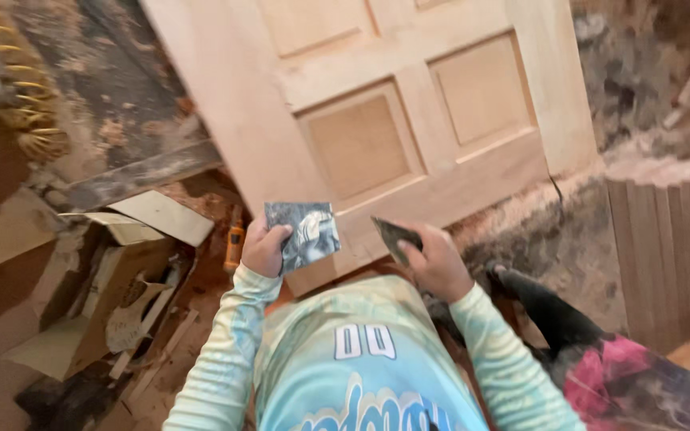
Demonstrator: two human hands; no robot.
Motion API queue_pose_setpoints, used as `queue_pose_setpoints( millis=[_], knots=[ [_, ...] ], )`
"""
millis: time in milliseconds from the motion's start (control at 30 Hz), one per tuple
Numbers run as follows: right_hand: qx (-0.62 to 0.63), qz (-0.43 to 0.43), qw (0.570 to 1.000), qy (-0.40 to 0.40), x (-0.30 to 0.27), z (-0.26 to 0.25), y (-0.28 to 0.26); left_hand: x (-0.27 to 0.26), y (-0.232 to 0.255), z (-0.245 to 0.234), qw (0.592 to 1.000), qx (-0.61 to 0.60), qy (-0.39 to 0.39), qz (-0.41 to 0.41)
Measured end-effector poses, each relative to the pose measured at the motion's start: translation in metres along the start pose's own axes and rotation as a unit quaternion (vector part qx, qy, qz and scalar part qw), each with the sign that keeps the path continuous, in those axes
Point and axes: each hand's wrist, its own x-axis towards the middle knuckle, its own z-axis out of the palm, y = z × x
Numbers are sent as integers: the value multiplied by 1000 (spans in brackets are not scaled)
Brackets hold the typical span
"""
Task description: The person sands the surface of a wooden door using sandpaper, focusing on the edges and panels. They also apply a substance from a can onto the door using a small stick and spread it with the sandpaper.
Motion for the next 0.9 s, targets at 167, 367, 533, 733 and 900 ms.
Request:
queue_pose_setpoints(
  millis=[167,367,533,733,900],
  knots=[
    [40,63,997,-11,-31,31,-35,-11,33,-35,999,29,-20,13],
    [38,84,995,24,-37,24,-39,14,35,-21,999,5,-50,13],
    [91,91,990,53,-22,-10,-10,41,25,13,998,6,-31,-55],
    [141,71,987,19,32,-61,74,100,11,63,993,104,-10,-63],
    [231,85,967,-60,67,-103,142,137,2,118,969,219,61,-101]
  ],
)
